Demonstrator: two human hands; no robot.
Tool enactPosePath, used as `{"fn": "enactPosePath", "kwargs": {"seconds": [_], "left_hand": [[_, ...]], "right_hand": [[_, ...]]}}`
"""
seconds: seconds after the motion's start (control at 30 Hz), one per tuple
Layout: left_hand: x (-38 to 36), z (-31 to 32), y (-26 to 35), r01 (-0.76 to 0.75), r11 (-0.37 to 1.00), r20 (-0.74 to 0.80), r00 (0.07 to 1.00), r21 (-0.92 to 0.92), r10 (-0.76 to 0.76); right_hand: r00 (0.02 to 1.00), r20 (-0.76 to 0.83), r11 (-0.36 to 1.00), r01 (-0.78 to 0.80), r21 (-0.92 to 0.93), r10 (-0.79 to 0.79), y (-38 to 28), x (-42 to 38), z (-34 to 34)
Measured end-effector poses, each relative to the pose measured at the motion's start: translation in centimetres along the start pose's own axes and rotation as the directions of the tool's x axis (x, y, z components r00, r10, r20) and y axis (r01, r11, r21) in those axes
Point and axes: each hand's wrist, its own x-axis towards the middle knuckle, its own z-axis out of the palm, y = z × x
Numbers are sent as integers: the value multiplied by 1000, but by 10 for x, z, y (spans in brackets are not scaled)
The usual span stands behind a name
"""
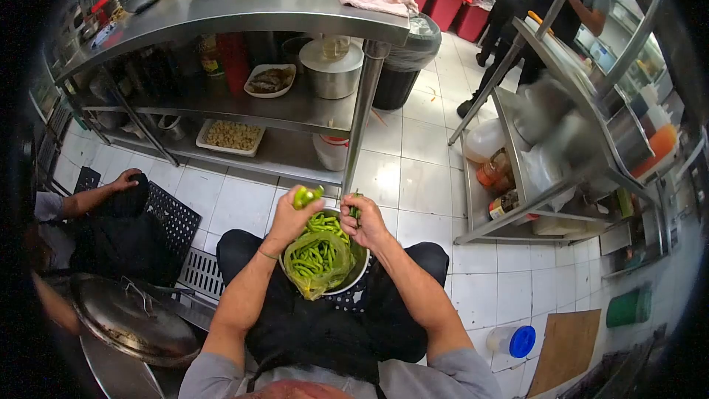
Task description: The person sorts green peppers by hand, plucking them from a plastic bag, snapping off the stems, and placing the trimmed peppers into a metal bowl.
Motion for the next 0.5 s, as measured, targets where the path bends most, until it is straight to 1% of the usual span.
{"fn": "enactPosePath", "kwargs": {"seconds": [0.03, 0.07, 0.1, 0.13, 0.17, 0.2, 0.27, 0.3, 0.37, 0.4, 0.47, 0.5], "left_hand": [[4, -4, 3, 63, 993, -20, 998, -99, -65], [8, -8, 6, 117, 959, -30, 991, -258, -129], [10, -13, 8, 172, 895, -30, 979, -411, -201], [10, -18, 8, 218, 804, -22, 961, -553, -276], [14, -25, 2, 249, 716, 20, 950, -652, -311], [16, -31, 0, 252, 656, 9, 937, -711, -350], [18, -40, -5, 253, 519, 5, 902, -816, -432], [18, -46, -9, 264, 479, 30, 897, -837, -442], [21, -60, -19, 260, 442, 41, 894, -858, -447], [22, -64, -22, 258, 425, 46, 893, -868, -448], [19, -72, -16, 228, 417, 11, 886, -880, -463], [18, -78, -16, 217, 417, -2, 885, -882, -465]], "right_hand": [[1000, -11, 999, 20, 42, -20, -1, 1, -1], [999, -27, 995, 39, 87, -37, -2, 2, -4], [997, -34, 998, 63, 30, -62, -3, 3, -9], [994, -75, 997, 79, 21, -77, -3, 1, -9], [989, -110, 995, 98, 10, -97, -4, -1, -6], [982, -141, 992, 125, -7, -124, -8, 1, -4], [975, -198, 994, 109, 25, -102, -12, 2, -15], [971, -219, 993, 109, 49, -96, -17, 2, -20], [968, -227, 986, 137, 99, -111, -33, 1, -38], [957, -238, 979, 187, 78, -164, -44, -2, -46], [940, -258, 953, 266, 143, -223, -73, -13, -67], [942, -238, 910, 300, 287, -236, -89, -18, -78]]}}
